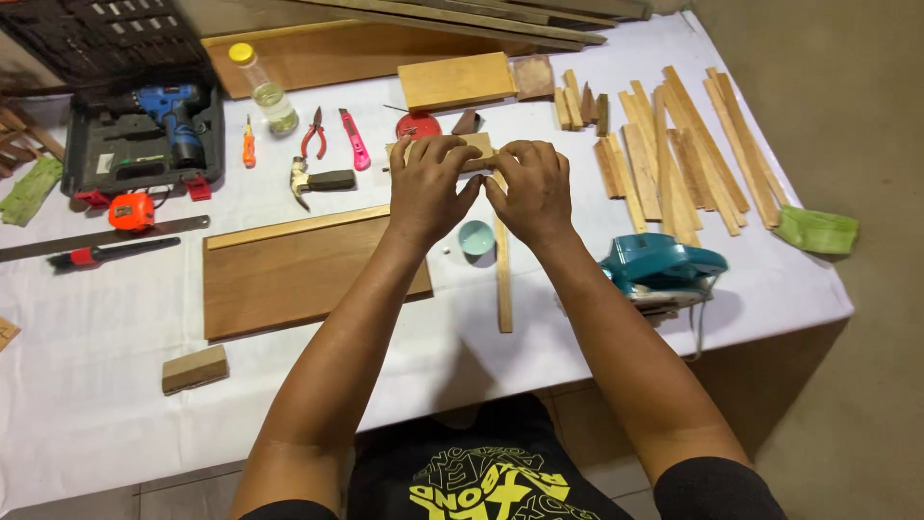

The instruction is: The recorder sands a wooden board and measures small wooden strips on a workbench.

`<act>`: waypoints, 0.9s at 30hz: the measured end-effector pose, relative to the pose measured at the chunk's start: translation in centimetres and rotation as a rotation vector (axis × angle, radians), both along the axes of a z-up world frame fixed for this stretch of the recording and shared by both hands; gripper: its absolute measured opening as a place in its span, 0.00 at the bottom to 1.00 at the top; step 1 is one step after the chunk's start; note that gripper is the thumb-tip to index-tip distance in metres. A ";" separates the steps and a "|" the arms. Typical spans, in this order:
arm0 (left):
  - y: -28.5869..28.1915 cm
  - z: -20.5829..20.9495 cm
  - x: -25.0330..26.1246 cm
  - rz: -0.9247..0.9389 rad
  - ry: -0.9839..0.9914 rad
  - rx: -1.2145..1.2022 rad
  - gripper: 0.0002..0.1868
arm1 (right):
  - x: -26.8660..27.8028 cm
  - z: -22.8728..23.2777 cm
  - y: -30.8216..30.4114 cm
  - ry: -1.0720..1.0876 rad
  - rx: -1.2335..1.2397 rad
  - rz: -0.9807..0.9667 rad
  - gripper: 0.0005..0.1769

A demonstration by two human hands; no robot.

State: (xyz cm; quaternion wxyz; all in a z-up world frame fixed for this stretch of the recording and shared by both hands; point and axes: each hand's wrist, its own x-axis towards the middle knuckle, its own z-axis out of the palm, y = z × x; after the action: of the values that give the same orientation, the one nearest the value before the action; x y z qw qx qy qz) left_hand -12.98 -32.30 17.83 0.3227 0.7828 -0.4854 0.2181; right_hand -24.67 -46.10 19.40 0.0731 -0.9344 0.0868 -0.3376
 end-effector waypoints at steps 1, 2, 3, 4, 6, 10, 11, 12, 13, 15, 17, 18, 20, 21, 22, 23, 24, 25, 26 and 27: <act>-1.1 0.7 -0.8 -0.009 0.005 0.005 0.17 | -0.8 0.6 -1.0 0.005 0.005 -0.009 0.14; -2.2 1.3 -1.5 0.000 0.003 0.017 0.16 | -1.4 1.2 -1.8 0.003 0.016 -0.012 0.13; -3.3 1.9 -2.0 0.009 -0.002 0.026 0.15 | -2.0 1.8 -2.8 -0.001 0.024 -0.016 0.13; -4.3 2.5 -2.7 -0.001 0.001 0.028 0.15 | -2.6 1.9 -3.7 0.002 0.026 -0.026 0.13; -5.8 3.7 -3.1 0.023 -0.070 0.016 0.17 | -2.9 2.0 -5.4 0.009 0.004 -0.041 0.12; -8.7 4.3 -3.5 -0.015 -0.005 0.069 0.16 | -3.8 3.0 -8.3 0.022 -0.008 -0.074 0.13; -9.4 4.5 -3.7 -0.039 0.002 0.069 0.17 | -4.2 3.1 -9.0 0.038 -0.010 -0.083 0.13; -10.1 4.6 -3.8 -0.062 0.008 0.069 0.18 | -4.7 3.2 -9.7 0.053 -0.013 -0.091 0.13; -10.8 4.8 -4.0 -0.065 0.001 0.068 0.18 | -4.8 3.6 -10.5 0.046 -0.013 -0.094 0.13; -12.5 4.9 -4.5 -0.056 -0.009 0.104 0.17 | -5.3 4.3 -12.2 0.079 0.006 -0.092 0.14; -14.2 4.6 -5.1 -0.061 -0.008 0.107 0.18 | -5.8 4.2 -14.1 0.074 0.017 -0.089 0.14; -15.1 4.3 -5.5 -0.061 -0.006 0.107 0.19 | -6.0 4.0 -15.1 0.069 0.026 -0.082 0.15; -17.4 4.2 -6.3 -0.055 -0.003 0.137 0.19 | -6.8 4.1 -17.3 0.065 0.020 -0.082 0.16; -18.6 4.0 -6.8 -0.046 0.000 0.163 0.19 | -7.2 4.1 -18.5 0.061 0.010 -0.080 0.16; -20.0 3.9 -7.2 -0.042 0.005 0.164 0.19 | -7.7 3.9 -19.9 0.065 0.011 -0.076 0.16; -21.3 3.6 -7.9 -0.029 0.005 0.170 0.19 | -8.2 3.7 -21.3 0.065 0.008 -0.075 0.16; -22.7 3.4 -8.6 -0.016 0.006 0.175 0.19 | -8.8 3.4 -22.7 0.064 0.005 -0.075 0.15; -24.1 3.0 -9.4 -0.006 0.021 0.178 0.19 | -9.6 3.0 -24.2 0.078 0.008 -0.063 0.15; -25.5 2.7 -10.1 0.004 0.030 0.180 0.19 | -10.4 2.6 -25.8 0.079 0.013 -0.055 0.15; -27.0 2.4 -10.7 0.012 0.033 0.179 0.19 | -11.0 2.3 -27.3 0.073 0.016 -0.049 0.14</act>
State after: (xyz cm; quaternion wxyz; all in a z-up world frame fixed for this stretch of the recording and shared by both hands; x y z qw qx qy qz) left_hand -23.72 -59.30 20.26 0.2581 0.8149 -0.4929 0.1626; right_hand -35.72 -73.44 21.70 0.0690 -0.9432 0.1148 -0.3041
